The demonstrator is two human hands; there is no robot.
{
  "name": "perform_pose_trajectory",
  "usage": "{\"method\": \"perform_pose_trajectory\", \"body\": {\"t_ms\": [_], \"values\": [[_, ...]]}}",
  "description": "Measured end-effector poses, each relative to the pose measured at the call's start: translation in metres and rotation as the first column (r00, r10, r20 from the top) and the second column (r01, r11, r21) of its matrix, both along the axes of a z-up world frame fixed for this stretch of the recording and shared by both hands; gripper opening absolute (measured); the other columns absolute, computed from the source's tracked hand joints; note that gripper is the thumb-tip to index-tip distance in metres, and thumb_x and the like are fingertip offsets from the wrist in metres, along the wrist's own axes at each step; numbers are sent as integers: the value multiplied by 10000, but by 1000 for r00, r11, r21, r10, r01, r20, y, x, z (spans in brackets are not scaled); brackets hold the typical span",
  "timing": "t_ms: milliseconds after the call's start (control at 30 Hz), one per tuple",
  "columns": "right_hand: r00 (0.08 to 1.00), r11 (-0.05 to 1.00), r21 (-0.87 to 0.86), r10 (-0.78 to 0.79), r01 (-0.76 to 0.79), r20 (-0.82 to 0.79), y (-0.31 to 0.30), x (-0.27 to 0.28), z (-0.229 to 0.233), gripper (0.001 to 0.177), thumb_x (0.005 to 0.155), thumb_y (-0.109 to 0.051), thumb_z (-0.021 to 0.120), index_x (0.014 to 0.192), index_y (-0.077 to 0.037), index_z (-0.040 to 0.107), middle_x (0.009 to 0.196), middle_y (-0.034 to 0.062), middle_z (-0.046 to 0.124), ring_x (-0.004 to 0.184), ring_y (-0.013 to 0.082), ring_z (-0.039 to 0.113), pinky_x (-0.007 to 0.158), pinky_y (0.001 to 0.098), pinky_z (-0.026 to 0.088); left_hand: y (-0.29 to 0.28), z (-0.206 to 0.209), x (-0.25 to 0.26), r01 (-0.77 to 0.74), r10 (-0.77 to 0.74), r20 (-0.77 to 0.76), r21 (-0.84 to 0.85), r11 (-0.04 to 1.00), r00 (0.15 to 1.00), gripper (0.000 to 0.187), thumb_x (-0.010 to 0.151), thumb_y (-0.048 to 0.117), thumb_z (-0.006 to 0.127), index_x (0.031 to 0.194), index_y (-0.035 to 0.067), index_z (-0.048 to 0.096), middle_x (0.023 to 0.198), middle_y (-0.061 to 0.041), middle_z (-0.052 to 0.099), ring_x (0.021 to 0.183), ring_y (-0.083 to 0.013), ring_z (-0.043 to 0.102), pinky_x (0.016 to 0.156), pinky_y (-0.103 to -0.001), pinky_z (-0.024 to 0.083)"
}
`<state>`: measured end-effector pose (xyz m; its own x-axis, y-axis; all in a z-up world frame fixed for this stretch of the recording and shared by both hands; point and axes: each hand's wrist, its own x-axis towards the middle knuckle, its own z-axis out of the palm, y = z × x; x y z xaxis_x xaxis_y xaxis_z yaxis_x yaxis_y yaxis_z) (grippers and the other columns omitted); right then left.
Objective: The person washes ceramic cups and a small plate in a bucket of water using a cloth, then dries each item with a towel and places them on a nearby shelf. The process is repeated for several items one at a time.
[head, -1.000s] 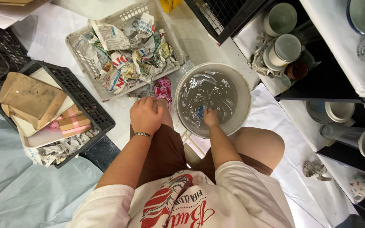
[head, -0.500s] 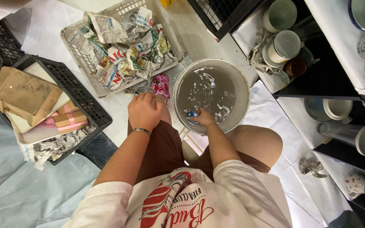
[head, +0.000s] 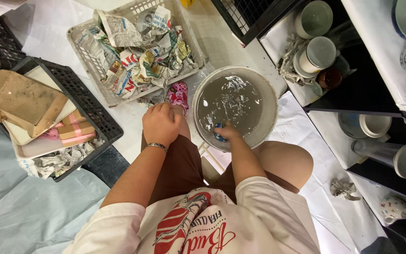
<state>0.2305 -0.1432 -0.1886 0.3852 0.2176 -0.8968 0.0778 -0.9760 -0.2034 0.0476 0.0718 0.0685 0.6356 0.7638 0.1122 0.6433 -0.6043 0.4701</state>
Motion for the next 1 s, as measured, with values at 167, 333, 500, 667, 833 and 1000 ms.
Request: {"method": "perform_pose_trajectory", "body": {"t_ms": [167,333,500,667,833,1000], "values": [[999,998,48,32,-33,17,7,3,3,1026,643,-486,797,1495,-48,427,1455,237,562,1333,382,579,1110,413,477,-1,-1,0,-2,2,-18,-5,1000,1000,211,802,239,684,937,85,734,1034,-106,748,1009,-337,675,865,-476,516],[933,943,-72,333,-326,136,18,-8,27,806,686,-443,797,1404,-150,575,1444,210,545,1352,399,519,1091,459,462,2,-2,0,18,-18,-19,-15,1000,1000,238,803,247,686,964,78,734,1066,-115,746,1021,-344,671,878,-477,518],[915,928,-138,365,-345,170,28,-11,45,671,754,-427,753,1389,-267,610,1407,114,620,1342,365,541,1104,502,425,4,-2,3,23,-23,-15,10,1000,1000,248,796,251,689,971,83,740,1093,-120,746,1038,-346,675,882,-482,521],[941,955,-128,288,-268,179,26,-7,25,567,841,-476,650,1378,-297,623,1397,82,636,1304,324,586,1080,462,471,9,0,5,14,-15,-43,-38,999,999,251,794,244,686,978,83,746,1077,-116,748,1030,-352,673,885,-484,524],[938,973,-103,227,-206,264,15,-3,-12,494,941,-486,576,1317,-190,697,1399,133,641,1280,352,611,1060,485,482,10,2,8,18,-19,-45,-26,999,999,248,796,238,680,979,84,745,1075,-115,746,1041,-352,673,892,-484,524],[936,954,13,290,-299,197,23,-5,-10,505,965,-482,518,1357,-191,644,1458,133,566,1339,361,544,1093,528,435,8,2,5,20,-21,-52,-15,1000,998,230,818,247,685,974,88,743,1072,-111,746,1055,-352,671,900,-486,519]]}}
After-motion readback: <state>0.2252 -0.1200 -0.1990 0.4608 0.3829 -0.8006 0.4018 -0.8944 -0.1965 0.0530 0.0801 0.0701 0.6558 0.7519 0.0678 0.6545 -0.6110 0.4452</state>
